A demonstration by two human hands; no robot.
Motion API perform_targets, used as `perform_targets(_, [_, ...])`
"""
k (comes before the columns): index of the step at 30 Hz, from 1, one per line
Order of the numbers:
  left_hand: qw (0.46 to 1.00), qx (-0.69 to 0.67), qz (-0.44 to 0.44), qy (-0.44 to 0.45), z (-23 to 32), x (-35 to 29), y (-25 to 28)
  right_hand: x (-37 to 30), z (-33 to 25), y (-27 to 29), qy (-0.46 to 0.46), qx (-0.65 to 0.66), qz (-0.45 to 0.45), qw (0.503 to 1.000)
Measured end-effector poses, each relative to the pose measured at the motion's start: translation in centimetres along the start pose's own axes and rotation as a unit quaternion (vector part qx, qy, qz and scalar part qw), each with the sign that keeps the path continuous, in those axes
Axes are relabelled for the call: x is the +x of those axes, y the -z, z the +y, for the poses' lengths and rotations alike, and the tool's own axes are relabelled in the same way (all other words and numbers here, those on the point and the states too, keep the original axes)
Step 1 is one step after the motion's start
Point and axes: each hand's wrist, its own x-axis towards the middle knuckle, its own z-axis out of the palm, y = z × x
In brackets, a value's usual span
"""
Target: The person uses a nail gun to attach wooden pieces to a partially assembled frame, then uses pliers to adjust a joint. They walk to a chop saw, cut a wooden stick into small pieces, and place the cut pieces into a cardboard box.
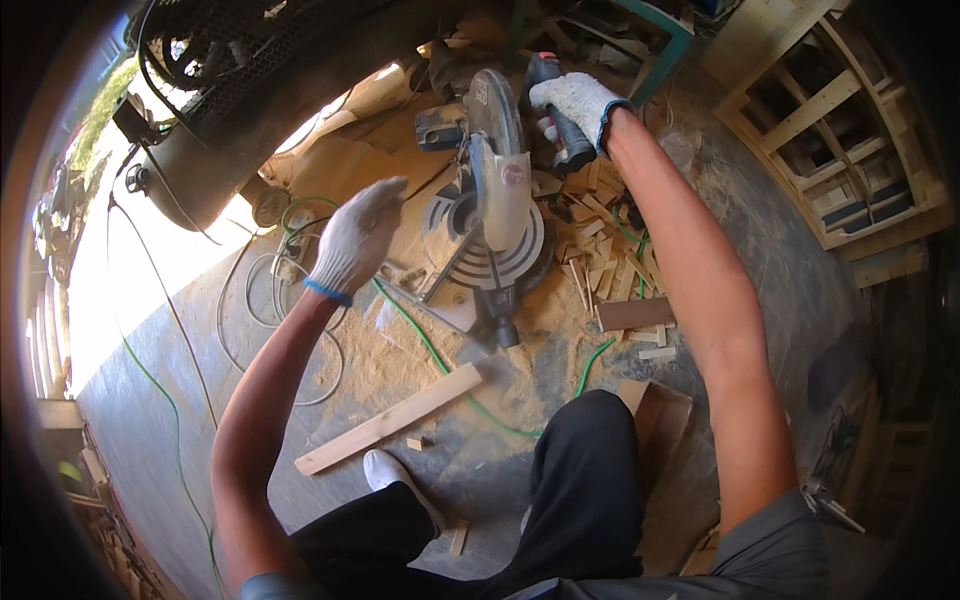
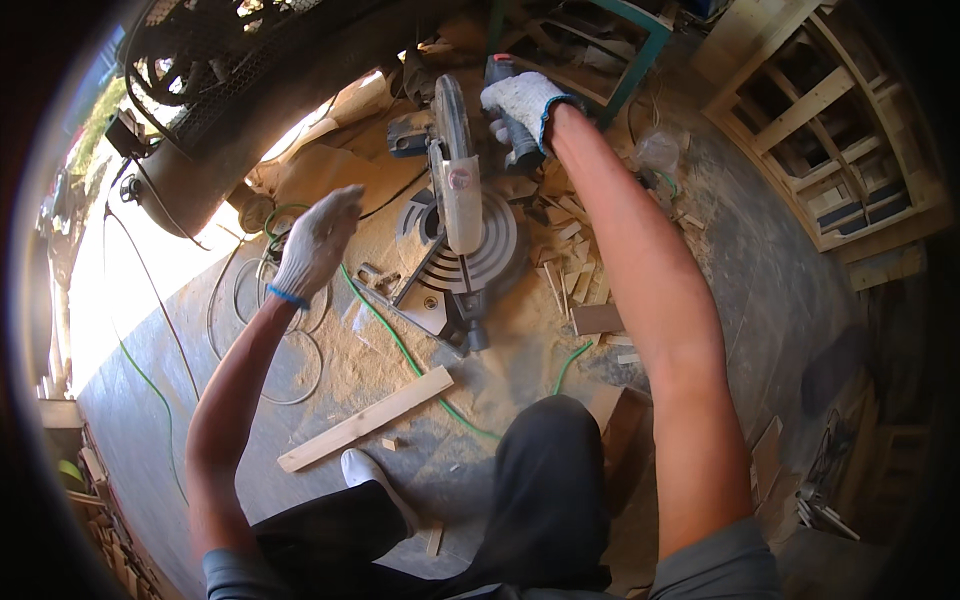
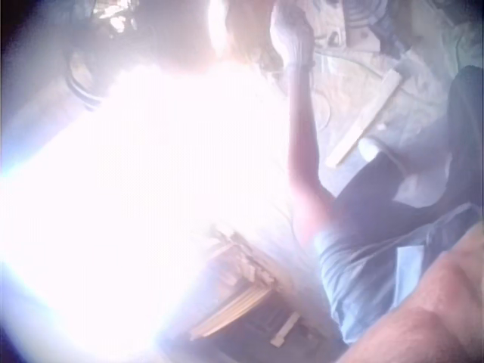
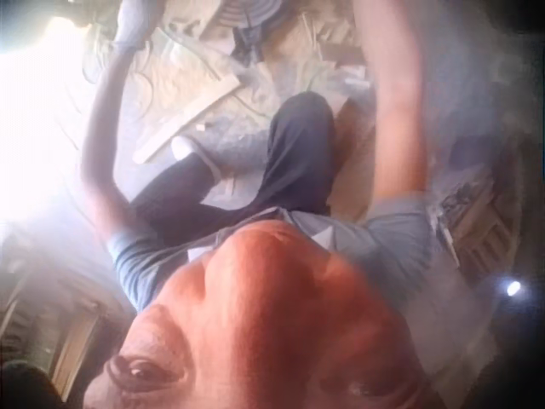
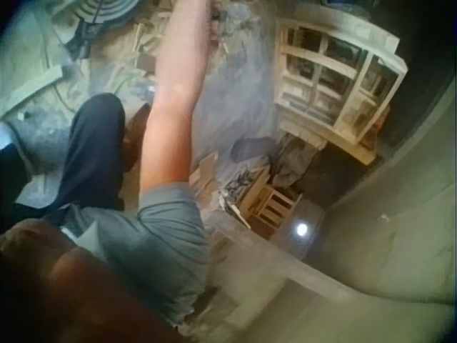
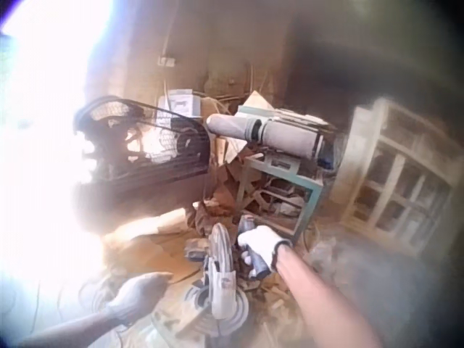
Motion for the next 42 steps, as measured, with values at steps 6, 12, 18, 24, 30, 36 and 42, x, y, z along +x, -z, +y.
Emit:
perform_targets(6, [0.948, 0.171, 0.119, -0.239, 11.6, 13.5, -5.0, -2.0, 2.8, -2.2, 0.081, -0.003, 0.064, 0.995])
perform_targets(12, [0.95, 0.212, 0.099, -0.205, 12.2, 15.8, -9.2, -1.9, 4.0, -1.5, 0.104, -0.098, 0.118, 0.983])
perform_targets(18, [0.952, 0.185, 0.123, -0.209, 11.8, 16.0, -9.9, -1.3, 5.7, -1.5, 0.131, -0.068, 0.108, 0.983])
perform_targets(24, [0.957, 0.168, 0.1, -0.215, 12.0, 16.5, -9.7, 0.3, 6.7, -1.0, 0.139, -0.224, 0.12, 0.957])
perform_targets(30, [0.948, 0.146, 0.139, -0.245, 10.3, 16.1, -9.9, -2.2, 5.4, -1.5, 0.047, -0.001, 0.019, 0.999])
perform_targets(36, [0.957, 0.137, 0.102, -0.235, 11.6, 16.8, -10.3, -1.4, 6.4, -0.7, 0.115, 0.063, 0.026, 0.991])
perform_targets(42, [0.96, 0.117, 0.087, -0.239, 13.2, 15.5, -9.2, -2.0, 6.2, -0.9, 0.123, -0.022, 0.066, 0.99])
